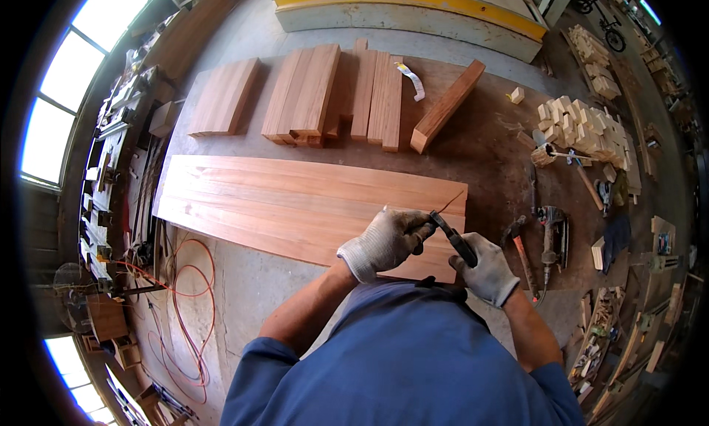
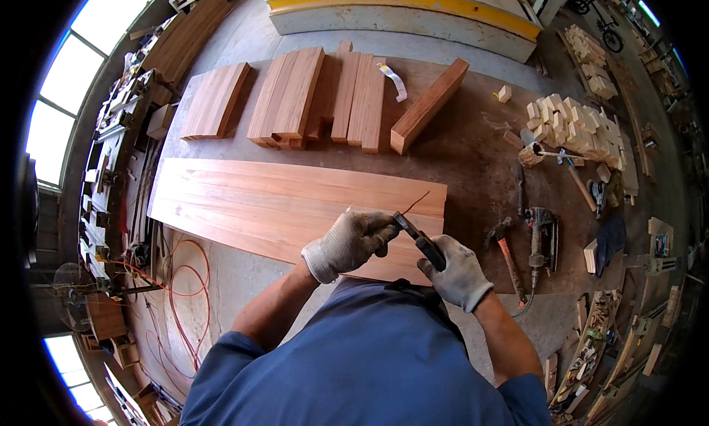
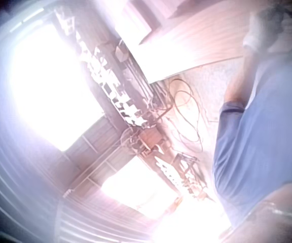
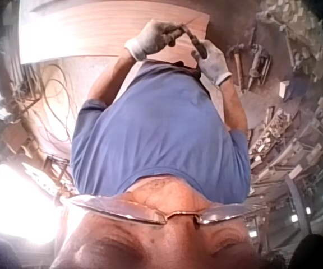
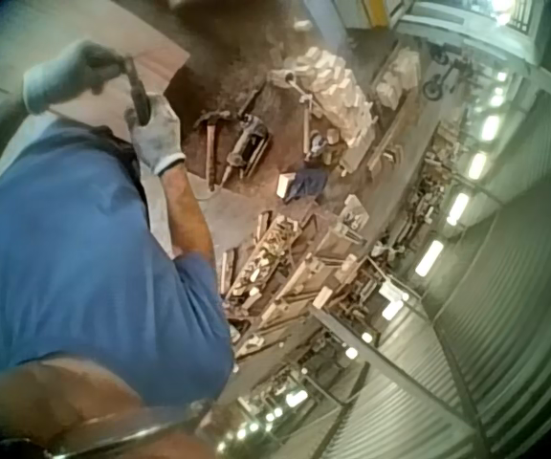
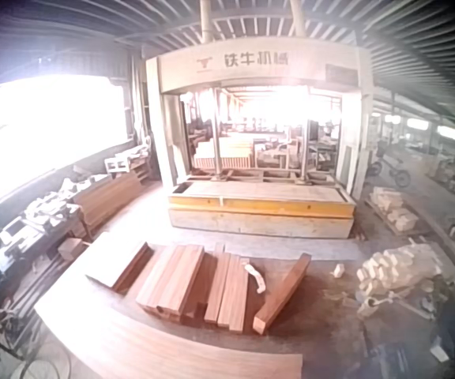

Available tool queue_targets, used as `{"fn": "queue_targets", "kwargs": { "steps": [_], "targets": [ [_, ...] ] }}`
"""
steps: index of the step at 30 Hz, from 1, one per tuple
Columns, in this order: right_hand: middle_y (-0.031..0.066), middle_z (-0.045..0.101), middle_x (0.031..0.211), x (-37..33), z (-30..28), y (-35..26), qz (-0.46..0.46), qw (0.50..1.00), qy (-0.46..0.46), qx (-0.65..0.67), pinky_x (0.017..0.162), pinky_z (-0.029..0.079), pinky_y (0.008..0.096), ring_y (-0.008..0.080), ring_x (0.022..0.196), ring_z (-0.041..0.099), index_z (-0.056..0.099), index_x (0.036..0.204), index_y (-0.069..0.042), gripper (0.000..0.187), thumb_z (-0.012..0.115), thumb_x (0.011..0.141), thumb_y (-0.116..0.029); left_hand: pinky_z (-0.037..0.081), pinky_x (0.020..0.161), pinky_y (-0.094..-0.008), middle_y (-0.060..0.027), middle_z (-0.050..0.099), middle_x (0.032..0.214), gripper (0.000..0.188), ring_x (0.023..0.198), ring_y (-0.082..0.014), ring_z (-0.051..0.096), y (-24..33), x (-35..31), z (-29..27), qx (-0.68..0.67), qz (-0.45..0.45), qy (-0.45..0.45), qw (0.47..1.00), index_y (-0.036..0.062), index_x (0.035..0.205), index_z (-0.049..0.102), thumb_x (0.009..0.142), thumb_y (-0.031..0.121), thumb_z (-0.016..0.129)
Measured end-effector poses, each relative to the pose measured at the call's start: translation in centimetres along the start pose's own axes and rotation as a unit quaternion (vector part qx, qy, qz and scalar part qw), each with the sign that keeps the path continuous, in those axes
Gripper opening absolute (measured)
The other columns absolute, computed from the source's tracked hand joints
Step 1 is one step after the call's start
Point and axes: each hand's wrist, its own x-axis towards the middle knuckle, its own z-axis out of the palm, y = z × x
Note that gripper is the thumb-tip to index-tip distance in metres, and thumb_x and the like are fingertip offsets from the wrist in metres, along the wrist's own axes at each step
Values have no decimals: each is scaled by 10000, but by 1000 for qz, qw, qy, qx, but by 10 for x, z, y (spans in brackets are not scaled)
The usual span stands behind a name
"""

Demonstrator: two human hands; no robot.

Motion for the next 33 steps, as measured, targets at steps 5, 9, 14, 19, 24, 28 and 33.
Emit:
{"fn": "queue_targets", "kwargs": {
  "steps": [5,9,14,19,24,28,33],
  "targets": [
    [135,635,862,-5,-3,2,58,993,-50,87,792,533,389,256,816,651,616,1091,-35,313,772,895,-223,531,635,-291,-42,620,731,199,663,-100,595,-5,-5,-6,-39,67,-15,997,-21,1127,696,1039,139,618],
    [74,638,864,-7,1,14,74,978,-93,173,760,516,331,169,799,614,634,1098,-38,267,752,908,-183,534,643,-296,-56,626,736,191,655,-110,595,-4,-4,-10,-41,92,-34,994,-33,1098,689,1040,132,611],
    [8,638,901,-2,-1,1,82,990,-68,96,723,492,264,81,796,569,643,1117,-43,186,696,972,-148,544,659,-287,-65,645,761,197,670,-115,614,-12,0,-12,-8,90,-33,995,-47,1127,688,1035,111,615],
    [0,631,905,-1,1,16,154,941,-109,281,787,503,289,112,844,574,662,1149,-34,219,693,999,-190,532,636,-284,-56,656,784,204,683,-118,638,-15,-3,-5,-57,128,-10,990,-63,1172,694,1028,55,611],
    [8,652,955,0,0,15,126,949,-116,264,808,503,288,108,872,568,661,1172,-22,250,690,1008,-209,516,615,-274,-54,657,758,231,664,-99,613,-20,-3,1,-105,114,-4,988,-41,1205,701,1040,90,606],
    [28,660,962,2,-2,9,116,961,-113,223,834,508,294,116,886,583,657,1179,-21,269,701,1003,-219,474,562,-257,-26,645,710,250,609,-67,542,-11,-7,-3,-70,101,-16,992,-4,1226,713,1057,135,592],
    [35,653,925,-1,4,13,117,951,-96,270,801,531,304,125,839,612,644,1176,-18,264,694,1004,-212,440,525,-241,-10,636,689,263,556,-47,483,-4,-9,-5,-82,72,-34,993,7,1234,716,1062,161,592]
  ]
}}
